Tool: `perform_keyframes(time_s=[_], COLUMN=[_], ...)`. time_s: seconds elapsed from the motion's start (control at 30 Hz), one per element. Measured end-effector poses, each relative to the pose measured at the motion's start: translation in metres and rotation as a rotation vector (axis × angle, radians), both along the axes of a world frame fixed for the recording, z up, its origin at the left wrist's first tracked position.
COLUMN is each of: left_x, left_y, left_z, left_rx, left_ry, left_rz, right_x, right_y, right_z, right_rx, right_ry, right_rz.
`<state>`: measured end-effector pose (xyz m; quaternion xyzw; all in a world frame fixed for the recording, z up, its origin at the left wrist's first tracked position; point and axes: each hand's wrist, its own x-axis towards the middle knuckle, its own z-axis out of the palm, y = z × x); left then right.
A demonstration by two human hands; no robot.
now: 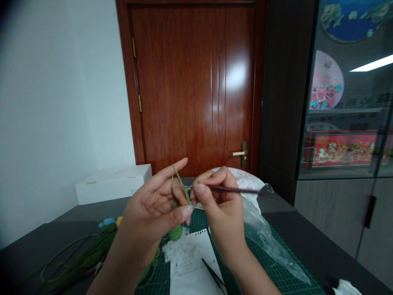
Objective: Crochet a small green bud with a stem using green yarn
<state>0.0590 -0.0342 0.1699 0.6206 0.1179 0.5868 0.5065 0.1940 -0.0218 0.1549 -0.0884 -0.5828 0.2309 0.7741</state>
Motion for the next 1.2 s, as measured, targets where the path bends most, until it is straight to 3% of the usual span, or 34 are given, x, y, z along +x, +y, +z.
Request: perform_keyframes(time_s=[0.1,0.13,0.2,0.27,0.3,0.4,0.53,0.6,0.67,0.77,1.2], left_x=[0.006,0.007,0.004,-0.001,-0.004,-0.012,-0.015,-0.014,-0.012,-0.008,0.007], left_y=[-0.005,-0.006,-0.005,-0.002,0.0,0.007,0.012,0.012,0.01,0.007,-0.003], left_z=[-0.004,-0.004,-0.002,0.002,0.004,0.008,0.008,0.007,0.007,0.007,0.007], left_rx=[0.074,0.039,-0.097,-0.22,-0.258,-0.283,-0.249,-0.201,-0.117,-0.004,-0.091], left_ry=[-0.015,-0.018,-0.012,0.005,-0.001,-0.04,-0.022,0.008,0.04,0.068,-0.096], left_rz=[0.145,0.102,-0.113,-0.351,-0.414,-0.493,-0.571,-0.471,-0.269,-0.069,0.2], right_x=[0.008,0.01,0.011,0.008,0.006,0.0,0.0,0.002,0.002,0.0,-0.009], right_y=[-0.001,-0.001,-0.001,-0.001,-0.001,-0.003,-0.004,-0.002,0.001,0.006,0.004], right_z=[-0.012,-0.014,-0.016,-0.013,-0.01,0.001,0.011,0.013,0.012,0.01,0.004], right_rx=[0.254,0.311,0.428,0.467,0.406,0.168,-0.058,-0.173,-0.27,-0.325,-0.406], right_ry=[-0.223,-0.279,-0.311,-0.172,-0.048,0.165,0.156,0.12,0.099,0.105,0.143], right_rz=[-0.539,-0.636,-0.659,-0.526,-0.429,-0.093,0.288,0.388,0.432,0.458,0.486])
